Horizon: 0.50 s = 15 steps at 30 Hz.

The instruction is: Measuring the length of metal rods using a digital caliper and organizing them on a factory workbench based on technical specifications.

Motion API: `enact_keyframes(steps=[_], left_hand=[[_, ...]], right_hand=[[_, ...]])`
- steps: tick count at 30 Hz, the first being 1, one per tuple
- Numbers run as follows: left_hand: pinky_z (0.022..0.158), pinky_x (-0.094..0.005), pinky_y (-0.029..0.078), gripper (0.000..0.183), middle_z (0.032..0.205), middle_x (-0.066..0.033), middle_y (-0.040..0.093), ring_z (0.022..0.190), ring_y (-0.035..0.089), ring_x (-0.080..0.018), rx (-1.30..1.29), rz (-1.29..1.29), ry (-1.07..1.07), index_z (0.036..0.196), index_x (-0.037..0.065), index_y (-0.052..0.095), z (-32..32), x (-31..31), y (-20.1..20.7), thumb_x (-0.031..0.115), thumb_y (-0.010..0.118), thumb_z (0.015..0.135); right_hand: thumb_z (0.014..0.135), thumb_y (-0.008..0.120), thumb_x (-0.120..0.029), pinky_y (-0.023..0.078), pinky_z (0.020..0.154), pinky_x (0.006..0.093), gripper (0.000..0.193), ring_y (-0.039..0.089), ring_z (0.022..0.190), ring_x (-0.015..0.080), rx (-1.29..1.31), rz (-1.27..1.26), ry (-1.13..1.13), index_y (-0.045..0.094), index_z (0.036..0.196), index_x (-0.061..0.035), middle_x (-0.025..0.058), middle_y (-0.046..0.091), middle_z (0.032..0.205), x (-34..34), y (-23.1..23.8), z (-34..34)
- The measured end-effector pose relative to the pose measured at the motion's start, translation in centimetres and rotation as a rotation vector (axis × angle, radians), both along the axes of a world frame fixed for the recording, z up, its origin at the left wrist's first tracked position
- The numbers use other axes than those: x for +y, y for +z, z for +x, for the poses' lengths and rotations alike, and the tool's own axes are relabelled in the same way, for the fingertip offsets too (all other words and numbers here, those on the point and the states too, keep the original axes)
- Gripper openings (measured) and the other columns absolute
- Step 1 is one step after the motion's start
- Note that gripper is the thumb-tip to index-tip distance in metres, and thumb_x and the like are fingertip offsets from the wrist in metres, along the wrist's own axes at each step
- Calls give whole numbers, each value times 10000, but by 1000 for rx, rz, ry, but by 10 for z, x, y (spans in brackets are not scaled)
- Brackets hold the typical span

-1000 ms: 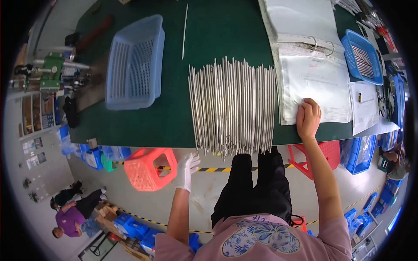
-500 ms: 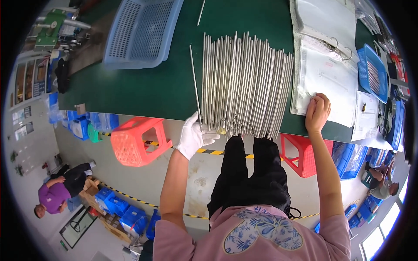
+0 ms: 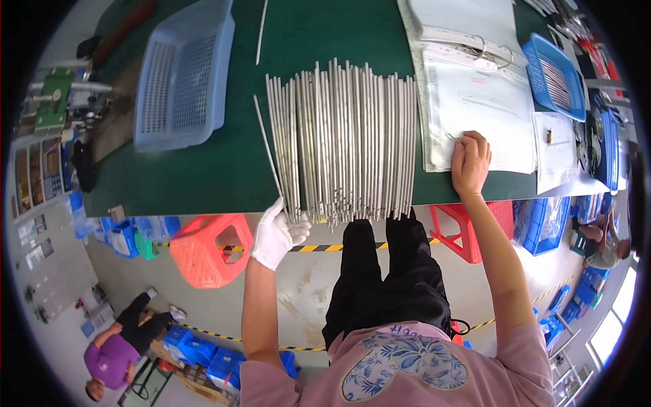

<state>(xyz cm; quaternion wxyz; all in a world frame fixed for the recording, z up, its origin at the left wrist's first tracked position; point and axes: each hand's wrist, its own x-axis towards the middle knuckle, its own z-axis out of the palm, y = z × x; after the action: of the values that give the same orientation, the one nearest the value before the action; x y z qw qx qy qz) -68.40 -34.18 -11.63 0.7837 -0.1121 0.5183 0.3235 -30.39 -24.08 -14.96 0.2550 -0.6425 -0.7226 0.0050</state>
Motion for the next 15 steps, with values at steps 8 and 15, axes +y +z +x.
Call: enact_keyframes(steps=[8,15], left_hand=[[645,-378,535,500,897,-199,614,757,627,-314,90,33,-127,1071,20,528,-21,-6,-26,476,483,870],[726,-440,502,780,1042,-165,604,910,587,-319,-14,-17,96,1146,-12,533,-29,-31,-27,673,415,794]], right_hand=[[767,555,-90,384,853,396,108,499,976,289,5,-26,-59,556,867,-49,114,545,1026,-1,11,4],[731,518,-112,387,931,387,168,507,1020,288,71,-337,-118,583,865,-34,111,547,1073,8,0,-20]])
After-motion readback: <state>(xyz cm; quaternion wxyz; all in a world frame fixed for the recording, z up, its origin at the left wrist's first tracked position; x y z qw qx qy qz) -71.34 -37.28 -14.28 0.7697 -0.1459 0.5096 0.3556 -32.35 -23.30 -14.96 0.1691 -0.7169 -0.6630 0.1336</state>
